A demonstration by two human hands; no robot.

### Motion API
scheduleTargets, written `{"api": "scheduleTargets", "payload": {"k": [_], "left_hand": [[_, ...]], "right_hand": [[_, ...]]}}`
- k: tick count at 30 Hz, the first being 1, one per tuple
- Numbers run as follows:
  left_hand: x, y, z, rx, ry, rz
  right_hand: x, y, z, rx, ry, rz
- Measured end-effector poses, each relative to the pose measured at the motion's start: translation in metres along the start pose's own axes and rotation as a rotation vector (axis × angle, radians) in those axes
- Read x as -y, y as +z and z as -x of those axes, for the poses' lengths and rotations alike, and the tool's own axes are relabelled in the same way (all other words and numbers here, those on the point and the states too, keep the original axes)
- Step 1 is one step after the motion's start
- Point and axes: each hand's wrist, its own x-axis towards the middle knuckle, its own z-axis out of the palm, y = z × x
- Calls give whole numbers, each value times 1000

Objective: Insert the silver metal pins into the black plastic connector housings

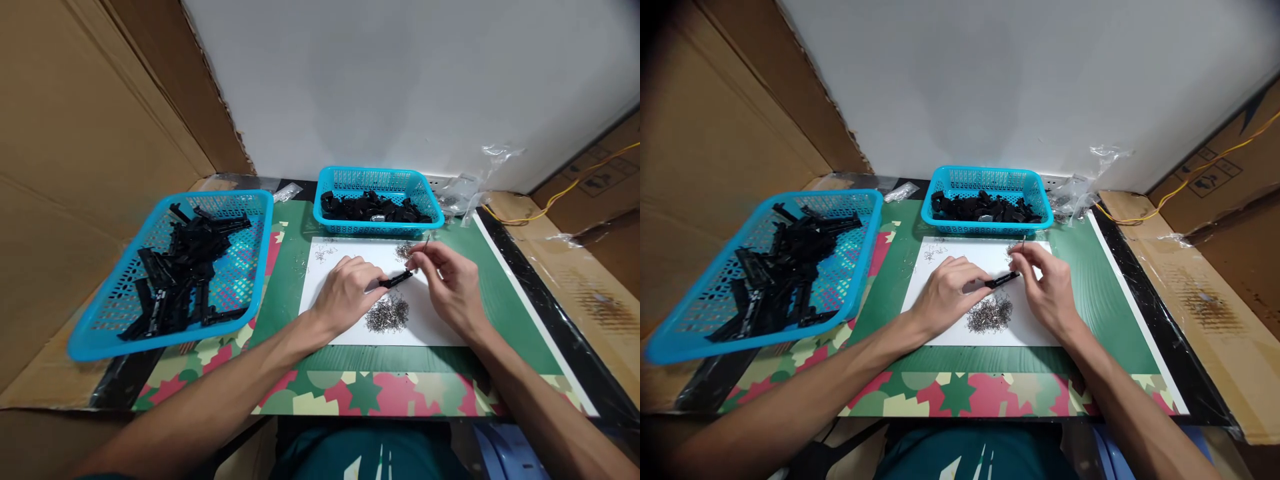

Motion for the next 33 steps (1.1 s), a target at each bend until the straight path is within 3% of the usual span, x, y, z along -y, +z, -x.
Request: {"api": "scheduleTargets", "payload": {"k": [5, 8, 12, 16, 27, 33], "left_hand": [[-2, -1, 0, -91, 20, 45], [-4, -2, -2, -185, -107, 135], [-2, -3, -7, -252, -307, 310], [2, -3, -9, -274, -351, 408], [-2, -5, -9, -206, -232, 364], [-5, -9, -10, -96, -332, 665]], "right_hand": [[-6, -15, -7, 67, 37, 112], [-8, -16, -10, 94, 70, 150], [-12, -15, -12, 284, 109, 255], [-13, -12, -10, 419, 162, 281], [-16, -3, -10, 450, 223, 150], [-16, -10, -10, 382, 238, -17]]}}
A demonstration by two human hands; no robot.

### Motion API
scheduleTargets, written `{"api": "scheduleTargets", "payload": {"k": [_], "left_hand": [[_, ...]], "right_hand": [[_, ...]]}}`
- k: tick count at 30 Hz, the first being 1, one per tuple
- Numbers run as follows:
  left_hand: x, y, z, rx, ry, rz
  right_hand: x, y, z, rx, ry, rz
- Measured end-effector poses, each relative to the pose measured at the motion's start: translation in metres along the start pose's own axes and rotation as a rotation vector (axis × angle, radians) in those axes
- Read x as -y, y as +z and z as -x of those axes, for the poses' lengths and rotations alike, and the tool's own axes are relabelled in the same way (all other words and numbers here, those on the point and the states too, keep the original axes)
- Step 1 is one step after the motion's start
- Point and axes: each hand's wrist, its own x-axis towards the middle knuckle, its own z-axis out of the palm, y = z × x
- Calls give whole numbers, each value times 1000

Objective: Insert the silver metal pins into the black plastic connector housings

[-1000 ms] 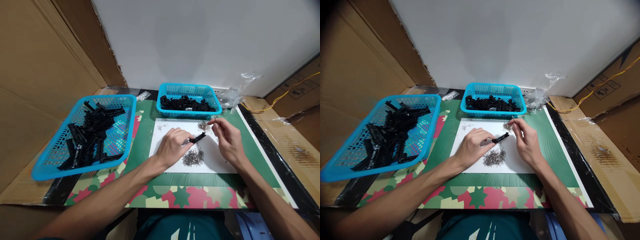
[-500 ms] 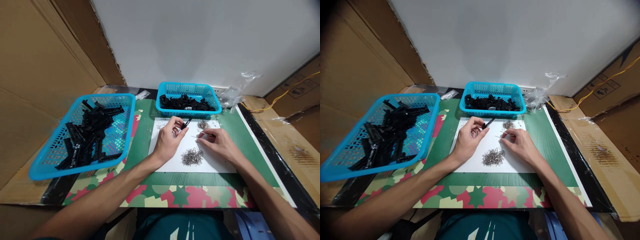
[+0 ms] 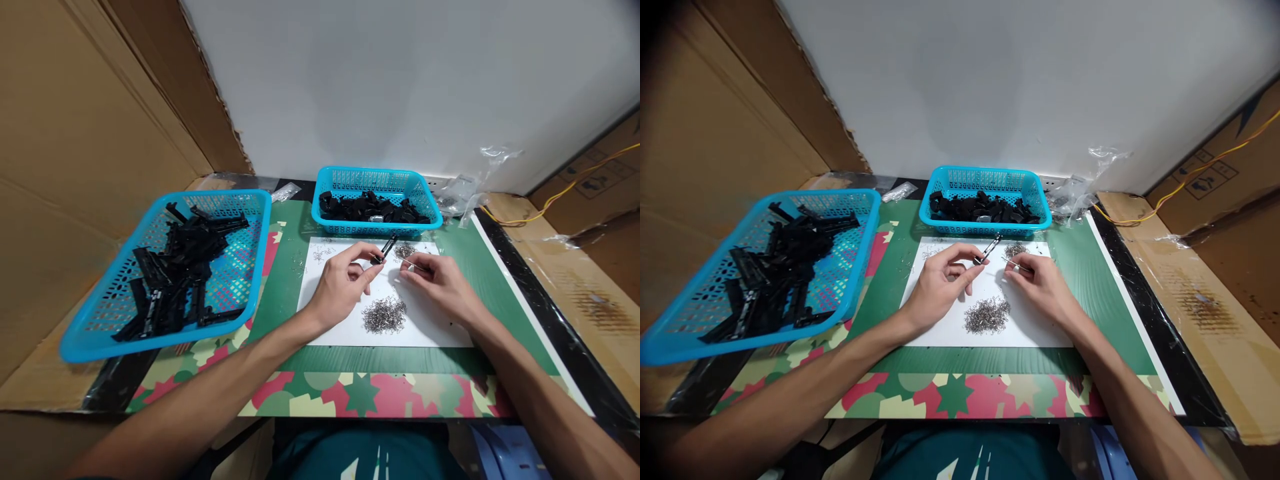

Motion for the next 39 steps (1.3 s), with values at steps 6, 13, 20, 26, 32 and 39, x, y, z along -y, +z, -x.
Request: {"api": "scheduleTargets", "payload": {"k": [6, 13, 20, 26, 32, 39], "left_hand": [[-1, 3, -1, 102, -43, 231], [2, 11, -1, 45, -22, 321], [2, 10, -2, -36, -45, 366], [5, 7, -5, -11, -64, 394], [10, 6, -4, 65, -80, 406], [9, 6, -3, 79, -124, 440]], "right_hand": [[7, 3, 4, -9, 21, -326], [7, 17, 5, 22, 17, -477], [11, 23, 7, 67, 19, -524], [14, 21, 8, -3, 3, -475], [17, 20, 8, 14, -29, -465], [19, 19, 12, 22, -82, -403]]}}
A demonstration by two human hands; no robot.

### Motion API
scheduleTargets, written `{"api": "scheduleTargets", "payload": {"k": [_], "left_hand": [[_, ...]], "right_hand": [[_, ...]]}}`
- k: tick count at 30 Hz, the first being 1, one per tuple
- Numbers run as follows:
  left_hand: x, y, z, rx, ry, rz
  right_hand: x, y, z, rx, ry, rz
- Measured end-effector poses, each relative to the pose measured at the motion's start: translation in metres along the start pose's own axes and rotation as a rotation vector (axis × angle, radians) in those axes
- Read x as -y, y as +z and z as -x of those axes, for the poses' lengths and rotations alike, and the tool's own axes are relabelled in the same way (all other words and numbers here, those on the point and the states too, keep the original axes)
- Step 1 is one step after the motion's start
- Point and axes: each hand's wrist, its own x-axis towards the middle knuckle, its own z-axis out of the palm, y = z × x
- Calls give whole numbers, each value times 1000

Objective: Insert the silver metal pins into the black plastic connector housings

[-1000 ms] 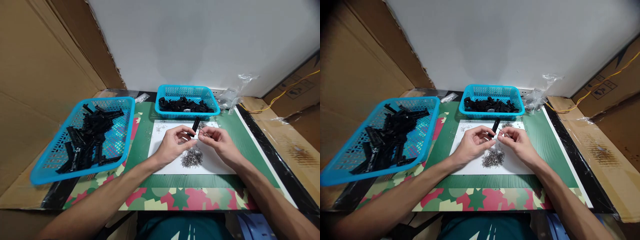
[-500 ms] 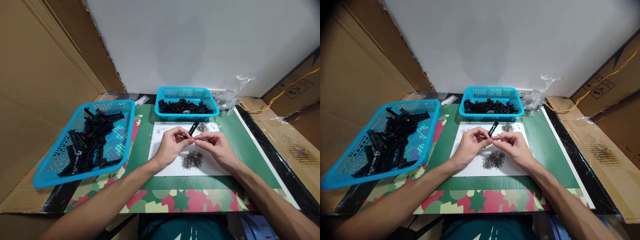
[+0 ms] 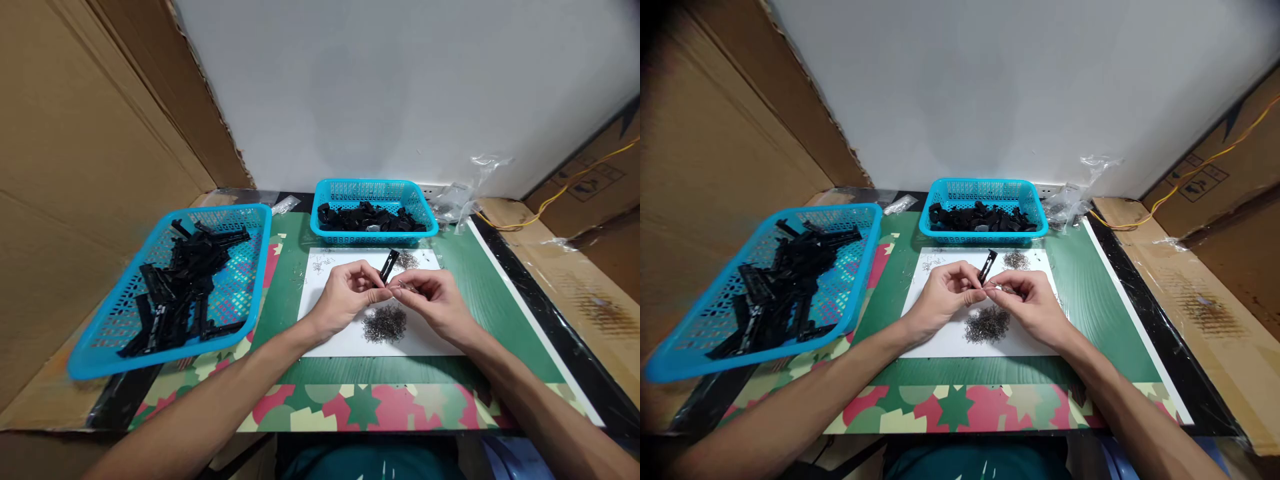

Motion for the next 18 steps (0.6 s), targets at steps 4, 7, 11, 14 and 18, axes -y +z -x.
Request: {"api": "scheduleTargets", "payload": {"k": [4, 7, 11, 14, 18], "left_hand": [[-3, 2, 0, -16, 9, -43], [-6, 4, 2, -4, 33, -141], [-10, 6, 5, 24, 64, -286], [-10, 6, 7, 29, 80, -316], [-9, 5, 6, 36, 77, -285]], "right_hand": [[-1, -1, 3, -17, -30, 103], [-1, -1, 4, -52, -52, 191], [2, -2, 3, -85, -95, 278], [4, -3, 3, -81, -140, 336], [3, -7, 3, -58, -183, 381]]}}
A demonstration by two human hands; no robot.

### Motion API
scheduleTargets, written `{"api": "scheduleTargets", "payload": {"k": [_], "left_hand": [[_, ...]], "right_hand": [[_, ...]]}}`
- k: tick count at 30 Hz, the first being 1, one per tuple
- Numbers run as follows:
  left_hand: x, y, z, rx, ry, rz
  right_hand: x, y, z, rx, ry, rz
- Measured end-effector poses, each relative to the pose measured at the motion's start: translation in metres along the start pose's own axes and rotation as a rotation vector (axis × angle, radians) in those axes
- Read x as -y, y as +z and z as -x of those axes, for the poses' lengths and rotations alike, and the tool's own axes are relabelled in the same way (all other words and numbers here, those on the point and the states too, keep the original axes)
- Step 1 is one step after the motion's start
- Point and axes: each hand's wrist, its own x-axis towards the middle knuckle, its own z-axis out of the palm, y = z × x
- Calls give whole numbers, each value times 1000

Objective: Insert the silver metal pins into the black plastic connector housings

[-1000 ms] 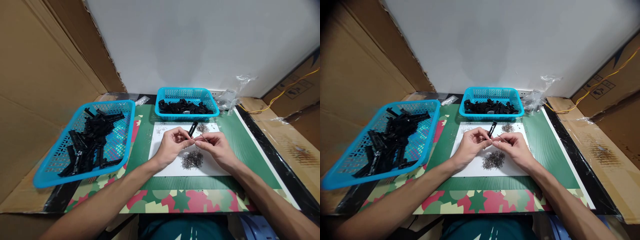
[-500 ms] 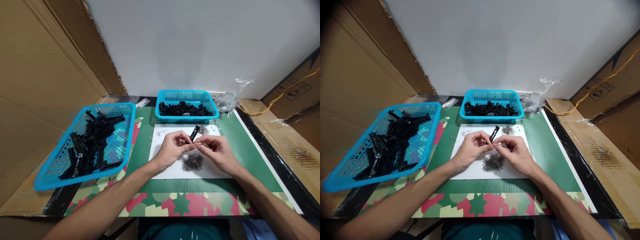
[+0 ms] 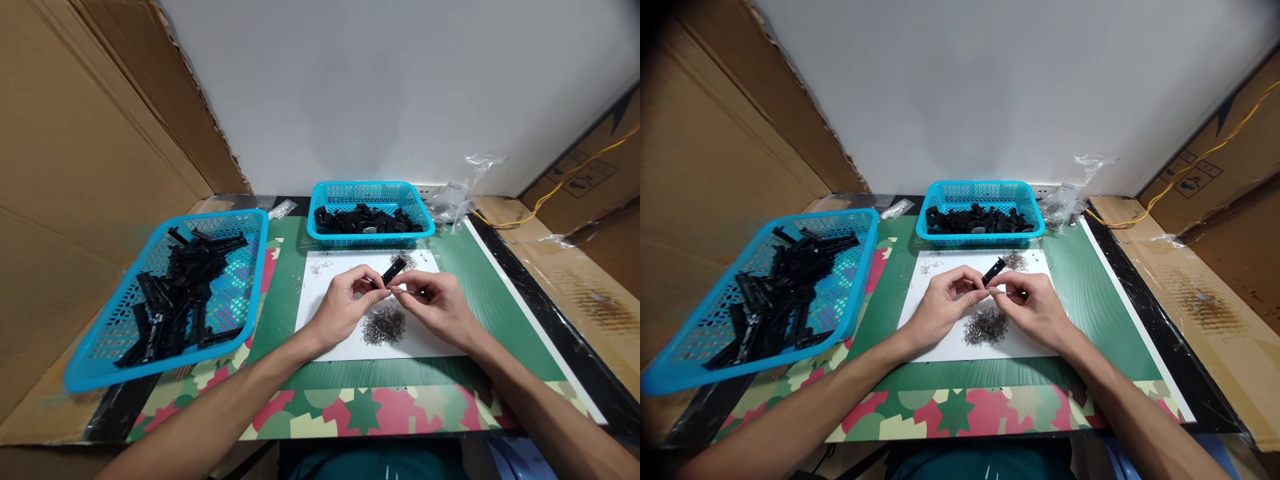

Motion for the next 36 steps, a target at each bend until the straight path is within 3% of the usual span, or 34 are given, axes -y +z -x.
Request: {"api": "scheduleTargets", "payload": {"k": [11, 16, 22, 28, 36], "left_hand": [[2, 0, 3, 1, -43, 43], [0, -2, 1, -79, 96, -117], [3, -1, 3, -85, 68, -97], [3, 4, 5, -165, 102, -73], [4, 4, 4, -166, 99, -98]], "right_hand": [[-3, -4, -2, 58, -89, 63], [-3, -2, 0, -110, -196, 196], [-13, -3, 2, -293, -438, 390], [-14, 2, 3, -188, -614, 485], [-17, -2, 4, -81, -654, 565]]}}
